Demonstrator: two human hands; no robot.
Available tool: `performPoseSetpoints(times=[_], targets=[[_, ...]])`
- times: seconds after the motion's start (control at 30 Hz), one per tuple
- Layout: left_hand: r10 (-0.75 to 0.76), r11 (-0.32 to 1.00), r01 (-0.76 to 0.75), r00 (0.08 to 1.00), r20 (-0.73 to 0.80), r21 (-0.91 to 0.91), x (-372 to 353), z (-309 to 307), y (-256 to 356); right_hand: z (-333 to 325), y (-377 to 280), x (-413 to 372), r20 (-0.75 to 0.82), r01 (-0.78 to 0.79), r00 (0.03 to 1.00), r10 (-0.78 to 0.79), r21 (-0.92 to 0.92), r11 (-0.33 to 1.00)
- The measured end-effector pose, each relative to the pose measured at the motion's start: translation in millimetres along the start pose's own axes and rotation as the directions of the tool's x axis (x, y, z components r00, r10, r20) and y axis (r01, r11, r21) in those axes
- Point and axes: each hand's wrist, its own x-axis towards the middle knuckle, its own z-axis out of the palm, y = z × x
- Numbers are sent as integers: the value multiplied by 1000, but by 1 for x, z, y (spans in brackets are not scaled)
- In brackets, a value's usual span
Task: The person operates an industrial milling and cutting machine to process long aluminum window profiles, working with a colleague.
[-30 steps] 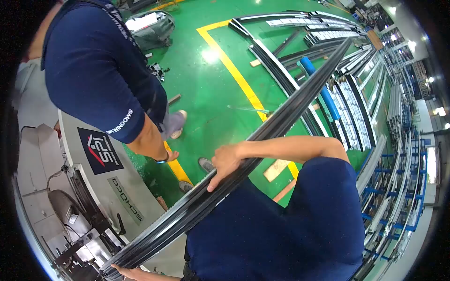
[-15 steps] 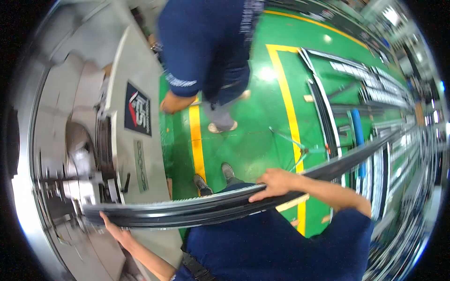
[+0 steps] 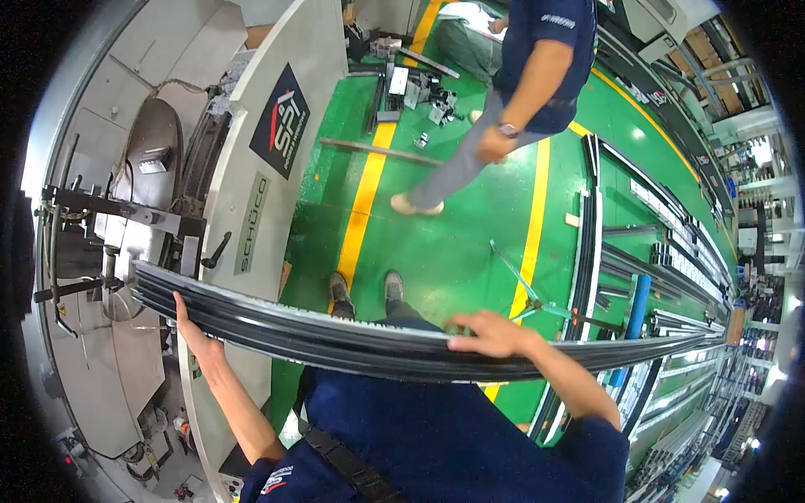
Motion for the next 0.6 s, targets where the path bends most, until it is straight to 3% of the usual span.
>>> performPoseSetpoints(times=[0.03, 0.07, 0.13, 0.17, 0.23, 0.37, 0.47, 0.57, 0.6], targets=[[12, 1000, -12, 1000, -2, 16, 0, -1, 0, -1, 15, 21, 12, 74, 997, -75, 99, 992], [12, 999, -11, 999, -33, 43, -5, 4, 1, -14, 8, 42, 55, -25, 998, 11, 264, 964], [3, 998, -1, 999, -34, 60, -4, 1, -2, -29, 32, 101, -180, 3, 984, 11, 81, 997], [-1, 998, 3, 999, -32, 65, -4, 1, -5, -46, 55, 134, -214, 12, 977, -20, -39, 999], [2, 996, 4, 998, -64, 91, -4, -2, -11, -84, 97, 196, -272, -140, 956, 110, -94, 986], [-6, 997, 13, 997, -83, 81, 1, -6, -19, -151, 140, 267, -525, -506, 778, 344, -200, 839], [13, 997, -4, 993, -116, 79, -2, -2, -15, -181, 140, 287, -527, -558, 757, 387, -213, 802], [14, 995, -2, 993, -114, 101, 4, -3, -13, -206, 100, 285, -396, -667, 697, 598, -53, 743], [9, 995, 2, 994, -113, 104, 5, -3, -13, -207, 98, 289, -382, -668, 700, 603, -51, 743]])
